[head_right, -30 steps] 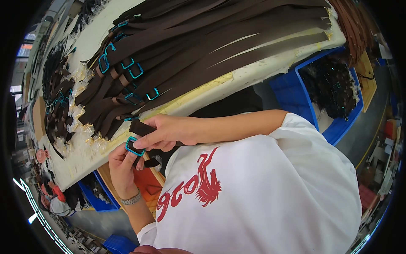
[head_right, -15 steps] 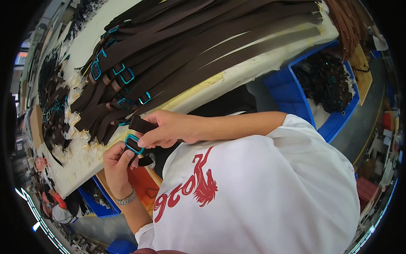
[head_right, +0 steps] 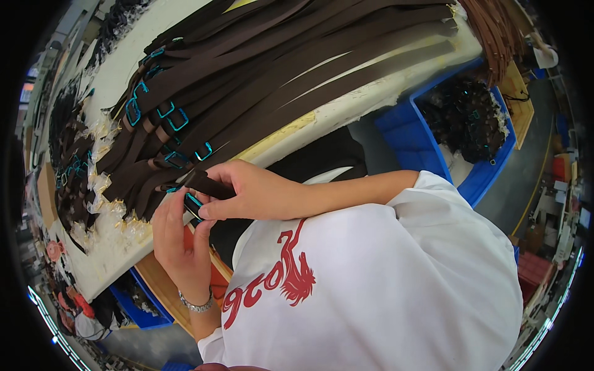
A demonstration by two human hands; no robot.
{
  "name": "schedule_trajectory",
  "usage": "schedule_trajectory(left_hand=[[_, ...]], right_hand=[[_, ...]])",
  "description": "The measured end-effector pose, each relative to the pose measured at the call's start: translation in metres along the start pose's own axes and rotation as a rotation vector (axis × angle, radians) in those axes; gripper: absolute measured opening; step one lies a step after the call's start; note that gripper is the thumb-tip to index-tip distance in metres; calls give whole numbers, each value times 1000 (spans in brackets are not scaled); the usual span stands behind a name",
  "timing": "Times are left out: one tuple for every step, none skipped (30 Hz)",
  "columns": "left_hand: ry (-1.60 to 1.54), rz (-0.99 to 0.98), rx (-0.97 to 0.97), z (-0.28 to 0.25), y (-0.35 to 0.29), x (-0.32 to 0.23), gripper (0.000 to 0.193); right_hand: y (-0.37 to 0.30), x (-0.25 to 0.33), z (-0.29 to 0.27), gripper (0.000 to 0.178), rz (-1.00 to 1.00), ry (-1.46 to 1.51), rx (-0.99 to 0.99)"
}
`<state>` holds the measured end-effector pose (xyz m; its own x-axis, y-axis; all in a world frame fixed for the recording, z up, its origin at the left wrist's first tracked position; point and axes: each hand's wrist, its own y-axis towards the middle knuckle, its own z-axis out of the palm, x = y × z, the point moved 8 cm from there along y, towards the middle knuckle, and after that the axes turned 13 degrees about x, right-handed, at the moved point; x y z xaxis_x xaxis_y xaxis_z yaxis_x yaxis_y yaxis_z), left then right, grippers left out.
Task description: The person assembles brown fabric belts by attaching teal metal buckles. They pick up a belt strap, thread it through the buckle, and secure it by hand. The person repeats this process for multiple belts, placing the finished items on a pile on the table.
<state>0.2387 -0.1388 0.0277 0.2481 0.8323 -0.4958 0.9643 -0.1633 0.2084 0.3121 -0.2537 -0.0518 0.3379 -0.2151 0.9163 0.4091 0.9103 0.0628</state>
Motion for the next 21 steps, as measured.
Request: schedule_trajectory(left_hand=[[3,2,-4,0,0,-1,58],[-26,-19,-11,-3,0,1,57],[-55,-39,-18,-6,-1,4,57],[-82,-58,-24,-10,-2,6,57],[-156,-103,-44,-13,-4,12,56],[-198,-117,-35,-14,-6,14,56],[-237,-135,-28,-15,-9,16,56],[-277,-153,-20,-14,-12,19,57],[-307,-148,-10,-13,-13,21,57],[-342,-150,0,-10,-18,23,57],[-377,-150,10,-7,-21,25,57],[-356,-118,35,-7,-21,22,57],[-334,-88,60,-9,-19,17,57],[-312,-57,85,-9,-17,12,57],[-337,-39,92,-8,-17,10,57],[-330,-48,92,-8,-15,10,57],[-322,-57,92,-7,-13,9,57],[-314,-66,91,-7,-11,9,57],[-325,-55,121,-6,-11,9,57],[-337,-44,151,-5,-10,11,58],[-349,-33,182,-4,-10,12,59]], right_hand=[[-2,1,3,28,65,91,7],[-5,8,7,28,130,181,17],[-10,9,11,29,195,271,26],[-12,10,12,30,162,353,19],[-15,7,13,31,128,434,12],[-18,3,14,33,94,515,4],[-20,-7,16,36,97,527,-5],[-19,-9,17,39,93,458,32],[-19,-9,18,41,89,389,67],[-19,-10,20,44,91,323,102],[-17,-10,20,47,132,216,148],[-17,-12,21,47,215,217,179],[-20,-13,23,46,298,220,211],[-24,-16,26,46,382,222,243],[-26,-16,28,43,374,245,249],[-27,-17,31,44,379,288,250],[-29,-18,34,44,383,331,251],[-31,-19,35,45,387,374,252],[-33,-18,36,45,402,382,262],[-34,-16,36,46,417,389,271],[-36,-15,37,46,432,397,280]])
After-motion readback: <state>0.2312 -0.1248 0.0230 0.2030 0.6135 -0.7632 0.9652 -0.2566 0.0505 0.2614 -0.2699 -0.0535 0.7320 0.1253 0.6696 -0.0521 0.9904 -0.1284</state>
